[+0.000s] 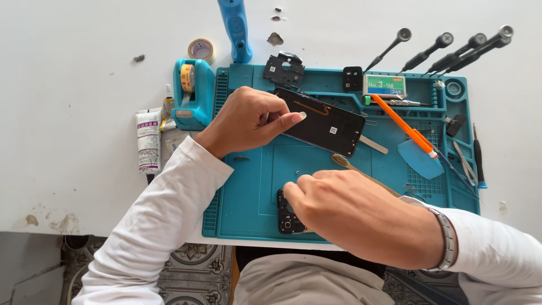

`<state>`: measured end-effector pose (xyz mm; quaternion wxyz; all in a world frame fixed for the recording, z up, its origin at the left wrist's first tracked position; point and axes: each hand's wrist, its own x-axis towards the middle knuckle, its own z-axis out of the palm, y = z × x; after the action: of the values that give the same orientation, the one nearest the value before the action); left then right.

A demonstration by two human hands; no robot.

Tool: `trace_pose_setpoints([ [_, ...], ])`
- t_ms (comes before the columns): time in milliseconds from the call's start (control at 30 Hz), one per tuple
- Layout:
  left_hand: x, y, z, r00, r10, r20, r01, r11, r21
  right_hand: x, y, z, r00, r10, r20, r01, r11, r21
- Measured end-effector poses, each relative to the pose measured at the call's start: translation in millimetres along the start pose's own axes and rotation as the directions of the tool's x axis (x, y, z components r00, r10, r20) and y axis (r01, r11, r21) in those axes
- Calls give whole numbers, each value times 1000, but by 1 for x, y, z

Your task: The person applies double-sided adhesive tape to the inside of a phone back cover, peels the tape liner, and presses the cover onto the phone body. They then use a screwdriver to work on screws on the disassembled phone lying on the repair mat.

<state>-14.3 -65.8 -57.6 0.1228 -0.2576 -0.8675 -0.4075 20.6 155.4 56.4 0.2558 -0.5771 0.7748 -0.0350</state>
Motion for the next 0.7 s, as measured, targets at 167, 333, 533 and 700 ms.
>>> trace_pose_setpoints([
  [167, 2, 4, -1, 999, -41, 22, 43, 994, -98, -1, 7, -2, 964, -114, -238, 120, 993, 11],
  [333, 6, 16, -11, 975, 99, 199, -12, 917, -398, -13, 34, -27, 966, 217, -138, -220, 976, -6],
  [533, 11, 35, -9, 918, 139, 372, -46, 967, -250, -17, 43, -44, 932, 316, -175, -322, 947, -9],
  [700, 10, 34, -7, 902, 96, 421, -22, 984, -177, -9, 39, -42, 909, 417, -19, -417, 905, -79],
])
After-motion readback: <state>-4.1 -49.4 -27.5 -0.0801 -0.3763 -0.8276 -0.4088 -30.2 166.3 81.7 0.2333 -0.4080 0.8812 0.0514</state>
